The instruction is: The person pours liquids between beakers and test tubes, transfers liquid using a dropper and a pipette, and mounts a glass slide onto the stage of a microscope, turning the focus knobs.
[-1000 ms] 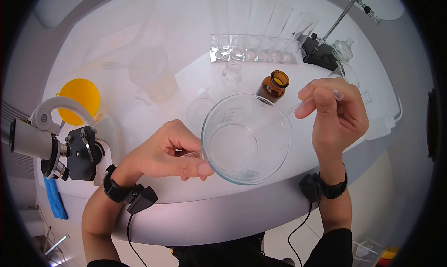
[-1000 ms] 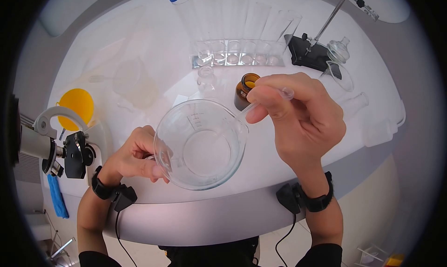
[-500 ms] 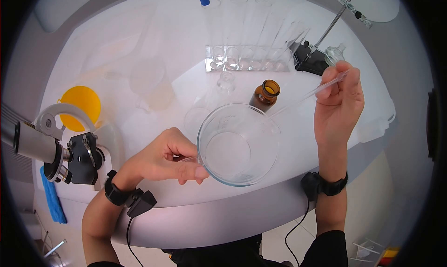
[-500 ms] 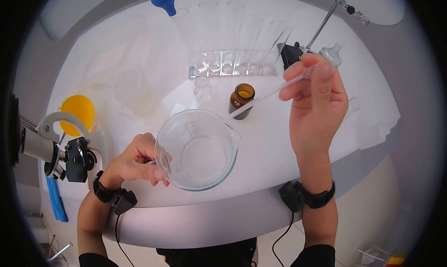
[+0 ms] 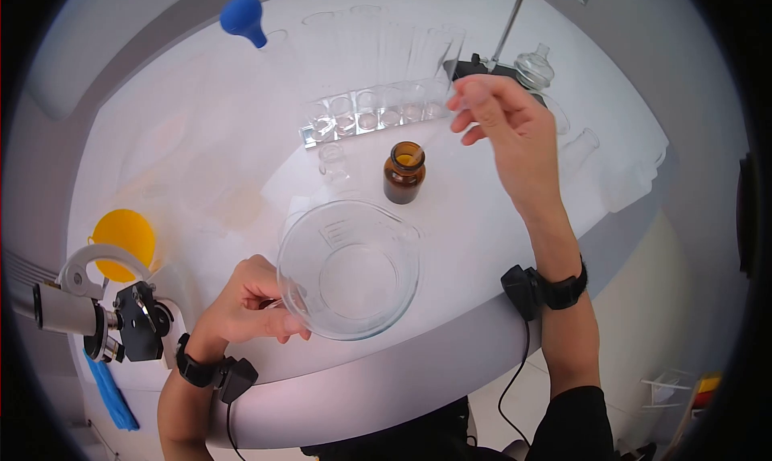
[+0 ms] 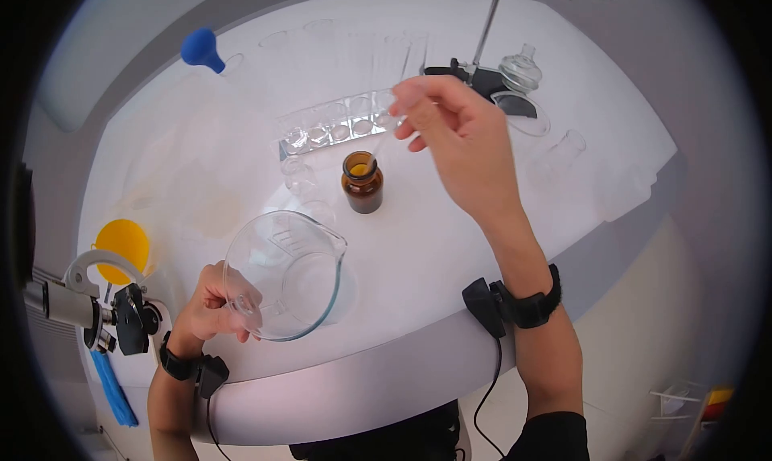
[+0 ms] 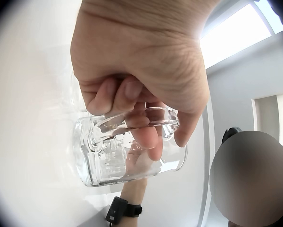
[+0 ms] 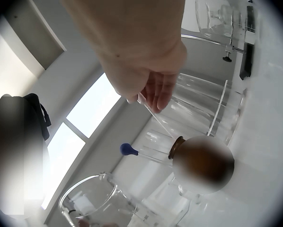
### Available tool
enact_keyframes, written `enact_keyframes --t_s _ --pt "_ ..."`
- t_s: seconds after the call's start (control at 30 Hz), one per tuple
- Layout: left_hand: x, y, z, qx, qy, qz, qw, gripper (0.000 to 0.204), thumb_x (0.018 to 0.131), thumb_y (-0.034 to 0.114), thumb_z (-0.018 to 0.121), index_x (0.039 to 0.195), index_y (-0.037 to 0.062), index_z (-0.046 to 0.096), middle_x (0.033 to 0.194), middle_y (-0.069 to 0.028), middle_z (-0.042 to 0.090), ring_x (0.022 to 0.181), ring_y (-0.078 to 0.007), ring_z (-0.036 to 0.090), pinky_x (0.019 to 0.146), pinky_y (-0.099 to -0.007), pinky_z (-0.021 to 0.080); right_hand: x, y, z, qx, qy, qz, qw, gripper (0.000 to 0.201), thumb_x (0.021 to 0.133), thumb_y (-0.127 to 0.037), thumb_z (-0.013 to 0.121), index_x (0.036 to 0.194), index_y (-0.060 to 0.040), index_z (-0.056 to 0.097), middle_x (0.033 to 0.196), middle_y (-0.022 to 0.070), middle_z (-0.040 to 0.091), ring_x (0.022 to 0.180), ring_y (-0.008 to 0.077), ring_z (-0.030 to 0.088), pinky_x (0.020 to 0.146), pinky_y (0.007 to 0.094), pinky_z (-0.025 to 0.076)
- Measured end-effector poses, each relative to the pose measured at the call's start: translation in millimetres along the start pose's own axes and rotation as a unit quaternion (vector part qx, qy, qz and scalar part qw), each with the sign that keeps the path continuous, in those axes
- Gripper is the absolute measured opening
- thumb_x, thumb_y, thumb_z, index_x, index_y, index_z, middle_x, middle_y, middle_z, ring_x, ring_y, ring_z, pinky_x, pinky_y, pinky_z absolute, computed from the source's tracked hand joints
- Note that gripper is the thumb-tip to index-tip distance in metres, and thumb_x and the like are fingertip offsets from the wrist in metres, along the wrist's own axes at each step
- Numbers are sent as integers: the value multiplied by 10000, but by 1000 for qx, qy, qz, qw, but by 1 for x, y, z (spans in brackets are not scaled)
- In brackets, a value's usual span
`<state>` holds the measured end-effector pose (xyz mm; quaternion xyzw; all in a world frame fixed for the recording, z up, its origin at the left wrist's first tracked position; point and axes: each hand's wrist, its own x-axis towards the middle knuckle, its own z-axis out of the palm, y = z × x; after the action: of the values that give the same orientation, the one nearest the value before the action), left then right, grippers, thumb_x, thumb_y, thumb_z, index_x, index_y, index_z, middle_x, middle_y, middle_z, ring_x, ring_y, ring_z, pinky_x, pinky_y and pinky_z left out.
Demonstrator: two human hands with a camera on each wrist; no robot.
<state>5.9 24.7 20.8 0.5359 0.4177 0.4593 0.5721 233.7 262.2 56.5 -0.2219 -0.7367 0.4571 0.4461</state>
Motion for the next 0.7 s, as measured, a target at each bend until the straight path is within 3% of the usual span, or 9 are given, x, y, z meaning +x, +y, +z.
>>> enact_keyframes --t_s 0.17,0.4,0.47,0.7 --pt "-2 -7 -1 -15 5 14 1000 217 784 173 753 724 -28 696 593 -98 640 444 -121 570 411 -222 386 -6 1 5 -33 -48 37 998 345 929 -348 650 1063 -32 685 934 40 683 805 95 611 632 244 518" --pt "0 -3 1 9 23 24 999 310 766 249 753 668 -33 672 536 -93 601 414 -133 558 392 -224 378 -8 4 8 7 -73 44 996 273 930 -248 667 1092 -28 678 899 23 680 802 76 626 664 227 482" --pt "0 -3 2 11 26 21 999 327 772 264 750 660 -33 669 529 -91 597 405 -133 550 389 -226 375 -9 7 11 42 -80 35 995 311 900 -277 686 1041 0 686 871 68 685 795 126 647 693 247 513" --pt "0 -5 3 7 45 29 999 429 787 375 766 648 -20 669 512 -73 587 393 -124 537 381 -224 365 -8 16 19 79 -63 28 994 288 908 -253 675 1005 17 696 842 87 696 772 133 642 700 258 504"
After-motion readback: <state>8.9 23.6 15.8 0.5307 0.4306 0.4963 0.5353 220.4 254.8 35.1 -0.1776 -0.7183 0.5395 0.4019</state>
